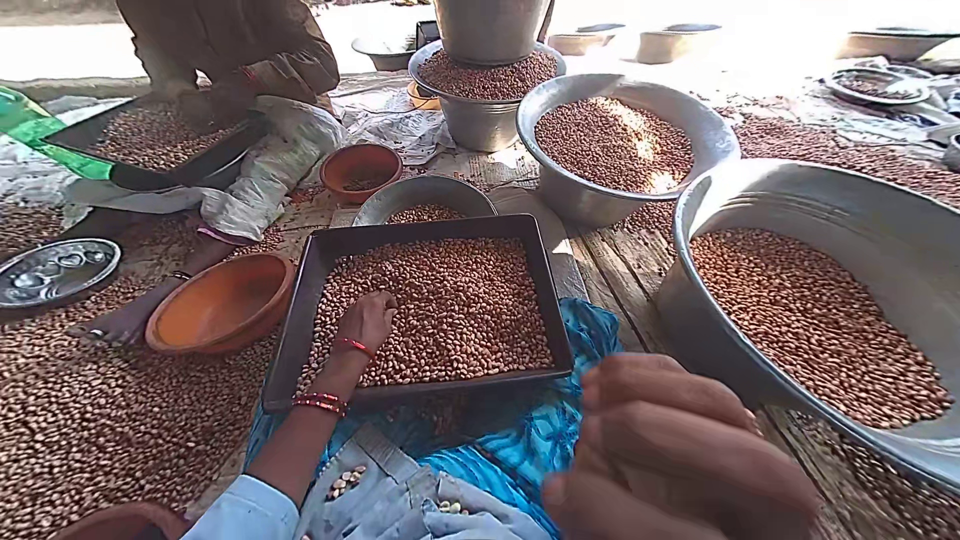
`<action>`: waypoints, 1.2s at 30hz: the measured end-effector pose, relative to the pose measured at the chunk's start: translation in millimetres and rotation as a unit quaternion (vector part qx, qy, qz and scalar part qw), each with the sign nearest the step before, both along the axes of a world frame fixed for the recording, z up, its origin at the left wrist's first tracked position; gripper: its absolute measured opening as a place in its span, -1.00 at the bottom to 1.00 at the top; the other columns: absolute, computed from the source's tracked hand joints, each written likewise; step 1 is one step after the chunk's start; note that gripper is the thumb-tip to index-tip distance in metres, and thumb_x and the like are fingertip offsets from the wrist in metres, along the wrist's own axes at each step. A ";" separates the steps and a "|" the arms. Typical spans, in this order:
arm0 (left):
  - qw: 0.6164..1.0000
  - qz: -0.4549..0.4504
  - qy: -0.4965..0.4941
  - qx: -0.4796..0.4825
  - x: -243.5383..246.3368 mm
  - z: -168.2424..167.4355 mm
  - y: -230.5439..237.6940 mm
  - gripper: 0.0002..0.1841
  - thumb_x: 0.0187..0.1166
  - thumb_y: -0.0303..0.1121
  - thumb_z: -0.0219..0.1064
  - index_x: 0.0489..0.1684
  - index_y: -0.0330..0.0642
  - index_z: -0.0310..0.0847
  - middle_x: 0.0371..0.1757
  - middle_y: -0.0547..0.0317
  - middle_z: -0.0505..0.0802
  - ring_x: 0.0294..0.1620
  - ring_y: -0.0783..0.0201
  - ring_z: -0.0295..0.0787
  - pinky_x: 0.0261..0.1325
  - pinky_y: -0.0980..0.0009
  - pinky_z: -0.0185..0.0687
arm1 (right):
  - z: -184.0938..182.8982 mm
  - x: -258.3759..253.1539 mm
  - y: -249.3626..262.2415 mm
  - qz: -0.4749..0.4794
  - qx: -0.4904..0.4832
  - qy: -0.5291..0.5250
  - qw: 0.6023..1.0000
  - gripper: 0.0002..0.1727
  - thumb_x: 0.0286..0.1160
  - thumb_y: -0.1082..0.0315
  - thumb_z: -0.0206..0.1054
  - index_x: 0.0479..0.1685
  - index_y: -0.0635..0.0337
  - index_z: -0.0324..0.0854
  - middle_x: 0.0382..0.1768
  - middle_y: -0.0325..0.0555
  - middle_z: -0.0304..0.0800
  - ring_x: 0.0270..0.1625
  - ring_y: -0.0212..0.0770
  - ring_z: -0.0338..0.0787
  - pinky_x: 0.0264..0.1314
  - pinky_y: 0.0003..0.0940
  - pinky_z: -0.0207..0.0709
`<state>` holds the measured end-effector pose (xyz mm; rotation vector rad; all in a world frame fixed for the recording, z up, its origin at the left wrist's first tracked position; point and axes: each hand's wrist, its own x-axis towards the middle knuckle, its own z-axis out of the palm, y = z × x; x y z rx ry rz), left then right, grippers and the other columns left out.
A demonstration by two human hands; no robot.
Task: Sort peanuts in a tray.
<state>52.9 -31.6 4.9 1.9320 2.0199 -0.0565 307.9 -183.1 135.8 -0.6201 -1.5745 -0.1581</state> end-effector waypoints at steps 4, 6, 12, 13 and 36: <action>1.000 -0.006 -0.018 -0.024 -3.5 2.2 0.9 -0.67 0.82 -0.39 0.15 0.36 -0.40 0.63 0.39 -0.40 0.72 0.48 -0.32 0.63 0.56 -0.21 0.41 | -33.0 6.7 63.4 -0.057 -0.309 -0.234 0.920 -0.75 0.64 0.25 0.23 0.04 0.00 0.82 -0.14 -0.13 0.89 -0.27 -0.21 0.85 -0.33 -0.26 0.64; 0.995 -0.040 -0.083 -0.040 -14.5 8.7 -4.2 -0.68 0.82 -0.39 0.16 0.33 -0.41 0.64 0.22 -0.40 0.78 0.29 -0.27 0.73 0.46 -0.17 0.49 | -41.9 13.5 80.7 -0.031 -0.552 -0.366 0.749 -0.59 0.71 0.18 0.27 0.46 0.08 0.62 0.22 0.16 0.80 0.20 0.20 0.82 0.17 0.21 0.60; 0.858 -0.154 -0.455 -0.181 -69.5 32.2 -43.0 -0.80 0.58 -0.47 0.35 0.09 -0.14 0.68 -0.08 0.32 0.91 -0.15 0.41 0.91 0.05 0.44 0.87 | -88.1 29.0 102.3 -0.086 -0.697 -0.387 0.597 -0.39 0.57 0.24 0.41 0.61 0.16 0.42 0.25 0.31 0.75 0.35 0.33 0.73 0.32 0.29 0.54; 0.920 -0.101 -0.349 -0.149 -71.0 40.6 -45.2 -0.77 0.61 -0.48 0.37 0.18 -0.23 0.64 -0.07 0.18 0.87 -0.20 0.33 0.89 -0.02 0.38 0.85 | -90.1 29.0 103.8 -0.094 -0.704 -0.388 0.588 -0.38 0.56 0.25 0.43 0.61 0.17 0.42 0.26 0.31 0.74 0.36 0.33 0.72 0.32 0.29 0.54; 0.987 0.045 -0.063 0.138 -28.4 28.5 47.3 -0.74 0.68 -0.40 0.34 0.21 -0.27 0.79 0.27 -0.33 0.78 0.39 -0.26 0.68 0.53 -0.18 0.44 | -129.1 12.2 122.1 0.124 -0.497 -0.061 0.857 -0.71 0.62 0.39 0.34 0.24 0.23 0.73 0.24 -0.03 0.84 0.11 -0.26 0.90 0.21 -0.35 0.76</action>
